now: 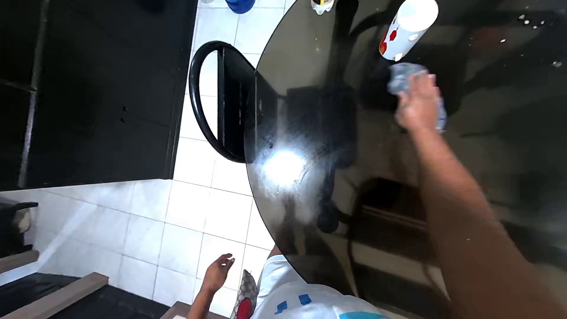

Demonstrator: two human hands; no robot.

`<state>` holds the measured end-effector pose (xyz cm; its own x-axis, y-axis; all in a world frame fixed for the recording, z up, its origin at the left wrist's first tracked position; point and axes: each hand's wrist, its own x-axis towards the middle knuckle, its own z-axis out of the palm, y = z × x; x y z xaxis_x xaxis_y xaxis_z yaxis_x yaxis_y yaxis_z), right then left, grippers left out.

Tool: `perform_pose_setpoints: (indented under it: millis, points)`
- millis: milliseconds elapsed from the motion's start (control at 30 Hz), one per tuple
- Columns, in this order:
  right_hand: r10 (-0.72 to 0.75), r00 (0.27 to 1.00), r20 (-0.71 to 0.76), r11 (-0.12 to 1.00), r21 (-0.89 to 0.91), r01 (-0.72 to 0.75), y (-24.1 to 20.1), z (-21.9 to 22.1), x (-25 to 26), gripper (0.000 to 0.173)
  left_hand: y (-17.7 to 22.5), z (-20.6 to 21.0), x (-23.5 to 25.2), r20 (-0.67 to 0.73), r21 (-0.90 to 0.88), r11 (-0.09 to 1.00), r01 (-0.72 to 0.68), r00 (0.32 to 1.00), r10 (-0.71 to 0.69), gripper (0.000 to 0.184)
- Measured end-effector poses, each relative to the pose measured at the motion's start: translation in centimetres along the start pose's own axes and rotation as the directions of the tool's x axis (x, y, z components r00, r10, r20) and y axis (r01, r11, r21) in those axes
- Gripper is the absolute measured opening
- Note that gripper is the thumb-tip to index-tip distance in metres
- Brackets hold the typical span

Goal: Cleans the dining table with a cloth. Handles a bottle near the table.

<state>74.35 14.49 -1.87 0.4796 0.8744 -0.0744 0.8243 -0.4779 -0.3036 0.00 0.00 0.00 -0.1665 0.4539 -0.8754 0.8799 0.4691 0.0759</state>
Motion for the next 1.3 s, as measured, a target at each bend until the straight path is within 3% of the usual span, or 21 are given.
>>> perform_pose_setpoints:
  millis: [100, 167, 267, 333, 367, 400, 433, 500, 533, 567, 700, 800, 900, 1000, 1133, 1233, 1300]
  points:
    - [0.130, 0.988, -0.082, 0.991, 0.001, -0.130, 7.5, -2.2, 1.3, 0.057, 0.1, 0.7, 0.5, 0.022, -0.010, 1.000, 0.001, 1.000, 0.000, 0.040]
    - [0.116, 0.985, -0.127, 0.993, 0.026, -0.113, 7.3, -2.9, 0.3, 0.051, 0.5, 1.2, 0.7, 0.064, -0.004, 1.000, -0.017, 0.998, 0.017, 0.040]
    - [-0.132, 0.990, -0.057, 0.985, 0.102, 0.137, -1.4, -2.8, -7.2, 0.051, 1.7, 1.4, 0.9, 0.113, 0.026, 0.998, -0.053, 0.992, 0.050, 0.042]
    - [-0.393, 0.908, 0.148, 0.914, 0.173, 0.367, -8.6, -1.3, -17.0, 0.044, 2.8, 0.9, 1.1, 0.117, 0.005, 0.996, -0.084, 0.990, 0.083, 0.042]
    - [-0.532, 0.795, 0.292, 0.846, 0.224, 0.484, -11.2, -0.3, -22.4, 0.042, 3.3, 0.6, 1.2, 0.112, -0.011, 0.995, -0.103, 0.988, 0.103, 0.042]
    - [-0.689, 0.634, 0.352, 0.725, 0.303, 0.619, -12.9, 1.1, -27.2, 0.037, 3.7, 0.3, 1.4, 0.105, -0.028, 0.992, -0.123, 0.986, 0.125, 0.042]
    - [-0.824, 0.463, 0.326, 0.565, 0.408, 0.717, -13.4, 2.7, -31.3, 0.037, 4.1, 0.0, 1.8, 0.102, -0.036, 0.989, -0.146, 0.984, 0.149, 0.042]
    - [-0.947, 0.118, 0.298, 0.289, 0.634, 0.717, -14.4, 5.5, -35.3, 0.052, 5.0, -0.9, 2.8, 0.124, -0.019, 0.984, -0.178, 0.976, 0.179, 0.042]
    - [-0.953, 0.038, 0.300, 0.238, 0.666, 0.707, -15.7, 6.4, -35.4, 0.053, 5.4, -1.3, 3.4, 0.146, 0.000, 0.981, -0.193, 0.971, 0.191, 0.042]
    - [-0.952, 0.033, 0.303, 0.241, 0.683, 0.690, -17.4, 7.2, -34.6, 0.052, 5.9, -1.8, 4.2, 0.173, 0.019, 0.979, -0.204, 0.965, 0.198, 0.042]
    - [-0.899, 0.246, 0.362, 0.412, 0.510, 0.755, -26.1, 9.2, -27.0, 0.047, 7.7, -4.5, 8.4, 0.261, 0.121, 0.961, -0.247, 0.942, 0.210, 0.044]
    - [-0.771, 0.487, 0.411, 0.629, 0.367, 0.686, -31.3, 9.3, -17.6, 0.054, 9.5, -7.8, 11.2, 0.236, 0.111, 0.957, -0.267, 0.943, 0.235, 0.043]
    - [-0.641, 0.701, 0.314, 0.767, 0.229, 0.599, -34.6, 10.8, -8.3, 0.052, 10.2, -12.4, 13.7, 0.223, 0.091, 0.961, -0.263, 0.946, 0.237, 0.043]
    - [-0.535, 0.815, 0.223, 0.843, 0.072, 0.534, -36.4, 11.5, 0.7, 0.055, 10.3, -17.2, 16.1, 0.185, 0.098, 0.966, -0.240, 0.958, 0.219, 0.043]
    - [-0.235, 0.965, 0.120, 0.971, -0.015, 0.238, -34.3, 9.9, 11.4, 0.060, 9.7, -23.3, 18.2, 0.080, 0.076, 0.974, -0.212, 0.975, 0.206, 0.042]
    - [-0.067, 0.995, 0.069, 0.996, -0.046, 0.070, -31.5, 8.9, 14.1, 0.063, 8.5, -26.0, 20.0, 0.022, 0.023, 0.980, -0.199, 0.980, 0.199, 0.040]
    - [-0.113, 0.991, 0.065, 0.991, -0.063, 0.117, -31.8, 9.4, 11.9, 0.061, 7.9, -26.4, 21.4, 0.025, 0.029, 0.983, -0.181, 0.983, 0.181, 0.039]
